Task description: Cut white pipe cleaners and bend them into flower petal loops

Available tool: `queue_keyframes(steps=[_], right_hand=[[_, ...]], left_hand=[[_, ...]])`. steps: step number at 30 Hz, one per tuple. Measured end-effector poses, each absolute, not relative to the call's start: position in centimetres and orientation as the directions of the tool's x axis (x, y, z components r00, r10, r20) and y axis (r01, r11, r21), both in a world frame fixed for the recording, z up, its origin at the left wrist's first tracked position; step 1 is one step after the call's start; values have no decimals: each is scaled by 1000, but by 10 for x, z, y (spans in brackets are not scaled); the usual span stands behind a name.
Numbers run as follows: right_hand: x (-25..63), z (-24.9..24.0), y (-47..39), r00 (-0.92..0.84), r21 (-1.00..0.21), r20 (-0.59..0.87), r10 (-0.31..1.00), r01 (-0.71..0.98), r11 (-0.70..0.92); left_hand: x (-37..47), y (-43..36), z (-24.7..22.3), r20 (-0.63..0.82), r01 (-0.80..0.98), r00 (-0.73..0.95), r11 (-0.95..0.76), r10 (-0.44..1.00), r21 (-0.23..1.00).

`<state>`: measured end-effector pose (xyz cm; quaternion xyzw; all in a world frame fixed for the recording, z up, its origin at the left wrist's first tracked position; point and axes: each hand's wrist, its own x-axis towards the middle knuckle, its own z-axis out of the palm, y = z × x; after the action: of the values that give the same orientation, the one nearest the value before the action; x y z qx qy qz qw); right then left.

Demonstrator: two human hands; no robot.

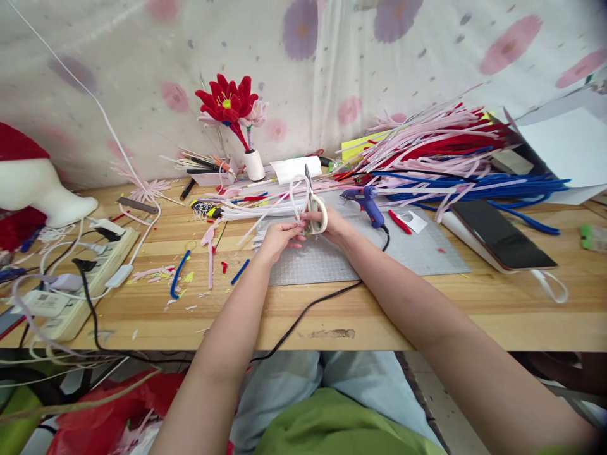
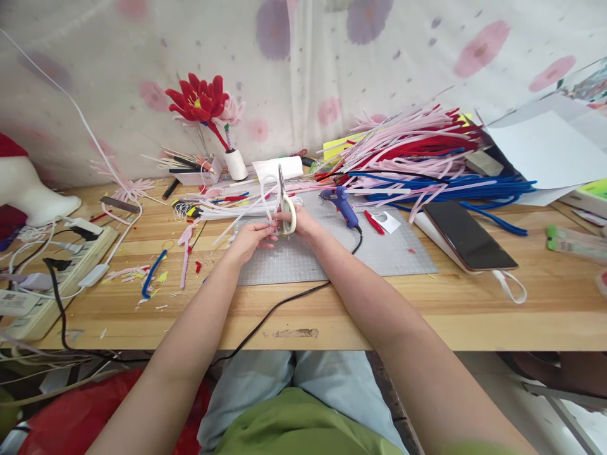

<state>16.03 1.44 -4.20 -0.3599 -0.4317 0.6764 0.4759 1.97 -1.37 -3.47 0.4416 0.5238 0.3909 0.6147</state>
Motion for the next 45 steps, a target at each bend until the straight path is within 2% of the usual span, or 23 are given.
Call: queue_keyframes(steps=[8, 14, 18, 22, 30, 34, 37, 40, 45], right_hand=[[159, -45, 15, -308, -950, -33, 951, -287, -126], [160, -43, 12, -434, -973, -32, 900, -192, -127], [157, -41, 11, -372, -993, -7, 928, -107, -50], [156, -41, 12, -285, -994, -4, 959, -101, -34], [158, -47, 16, -292, -991, 27, 956, -136, -13], [164, -50, 22, -186, -991, 15, 982, -136, -11], [175, -49, 26, -146, -978, 9, 989, -210, -22], [188, -45, 24, -324, -965, 1, 946, -249, -84], [201, -43, 16, -683, -945, -98, 724, -166, -284]], left_hand=[[12, -13, -31, -379, -10, 222, 390, 899, 921], [12, -14, -35, -407, 36, 258, 412, 876, 910], [12, -14, -37, -406, 67, 283, 404, 869, 912], [10, -12, -38, -398, 61, 290, 398, 870, 915], [15, -11, -37, -314, 97, 161, 301, 936, 949], [3, -2, -38, -237, 126, 21, 233, 971, 964], [-16, 7, -41, -171, 190, -104, 188, 980, 964], [-35, 12, -44, -93, 321, -194, 152, 977, 935], [-54, 11, -45, 1, 597, -215, 131, 977, 791]])
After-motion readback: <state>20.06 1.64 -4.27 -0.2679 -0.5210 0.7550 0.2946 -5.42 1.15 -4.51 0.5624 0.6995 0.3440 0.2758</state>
